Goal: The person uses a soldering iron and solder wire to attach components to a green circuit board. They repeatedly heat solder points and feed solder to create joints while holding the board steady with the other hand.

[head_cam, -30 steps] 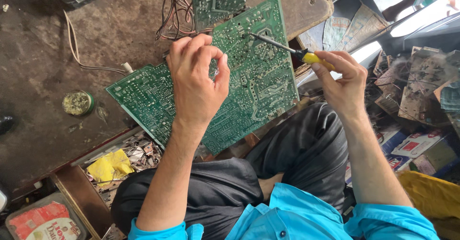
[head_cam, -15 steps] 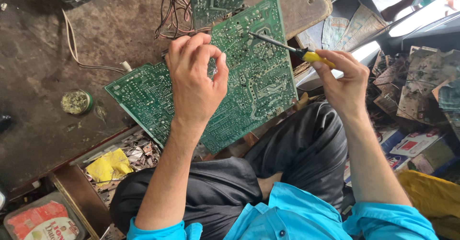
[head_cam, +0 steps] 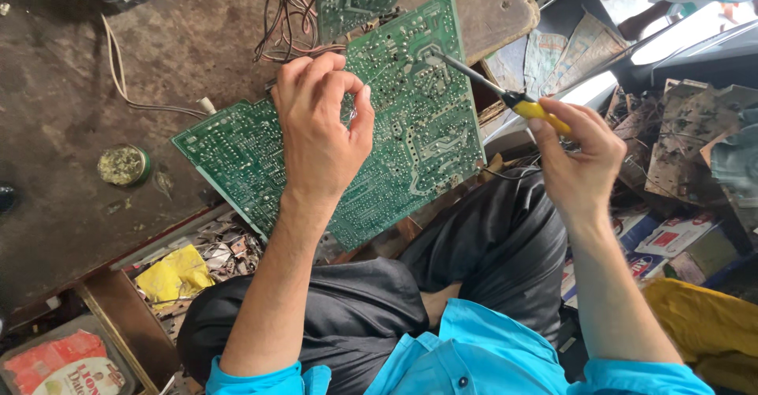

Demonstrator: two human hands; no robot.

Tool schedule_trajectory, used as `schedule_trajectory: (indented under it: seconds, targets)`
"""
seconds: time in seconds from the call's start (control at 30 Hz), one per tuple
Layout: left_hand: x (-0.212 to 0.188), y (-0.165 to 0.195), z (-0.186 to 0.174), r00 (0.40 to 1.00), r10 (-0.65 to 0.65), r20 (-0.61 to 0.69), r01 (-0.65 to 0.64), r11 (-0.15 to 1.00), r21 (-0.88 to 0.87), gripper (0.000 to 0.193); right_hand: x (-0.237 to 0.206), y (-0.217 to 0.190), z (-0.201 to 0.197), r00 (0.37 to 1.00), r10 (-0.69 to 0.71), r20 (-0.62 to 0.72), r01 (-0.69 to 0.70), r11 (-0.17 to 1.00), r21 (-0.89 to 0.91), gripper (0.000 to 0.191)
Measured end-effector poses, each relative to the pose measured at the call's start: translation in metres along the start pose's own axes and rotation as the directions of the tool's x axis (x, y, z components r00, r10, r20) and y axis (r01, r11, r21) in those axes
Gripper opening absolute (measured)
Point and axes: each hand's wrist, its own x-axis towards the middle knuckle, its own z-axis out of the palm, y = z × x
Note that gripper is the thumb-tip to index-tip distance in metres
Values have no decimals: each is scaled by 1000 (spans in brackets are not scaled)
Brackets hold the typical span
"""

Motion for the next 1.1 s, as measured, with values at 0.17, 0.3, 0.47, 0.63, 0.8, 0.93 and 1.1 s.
schedule_trajectory:
  seconds: [0.17,0.3,0.47,0.63,0.8,0.93,1.1]
  targets:
    - [1,0,0,1000,1,-5,-1,1000,6,17,5,-3,19,999,49,-1,-49,999,15,23]
    - [-1,-1,0,1000,-3,1,3,1000,6,17,5,-4,25,999,44,10,-44,999,20,23]
    - [-1,-1,0,1000,-6,5,6,1000,0,17,5,-3,28,999,46,14,-46,999,23,23]
    - [0,-1,0,1000,5,7,-5,1000,4,17,3,-3,31,996,74,45,-76,996,37,23]
    - [-1,-1,0,1000,2,3,-2,1000,-1,17,-5,-4,36,988,148,51,-153,981,122,24]
    - [-1,-1,0,1000,1,4,-1,1000,2,17,-11,-5,40,986,162,31,-165,978,128,24]
    - [-1,0,-1,1000,-4,5,4,1000,4,17,-15,-9,45,986,165,-6,-163,977,138,24]
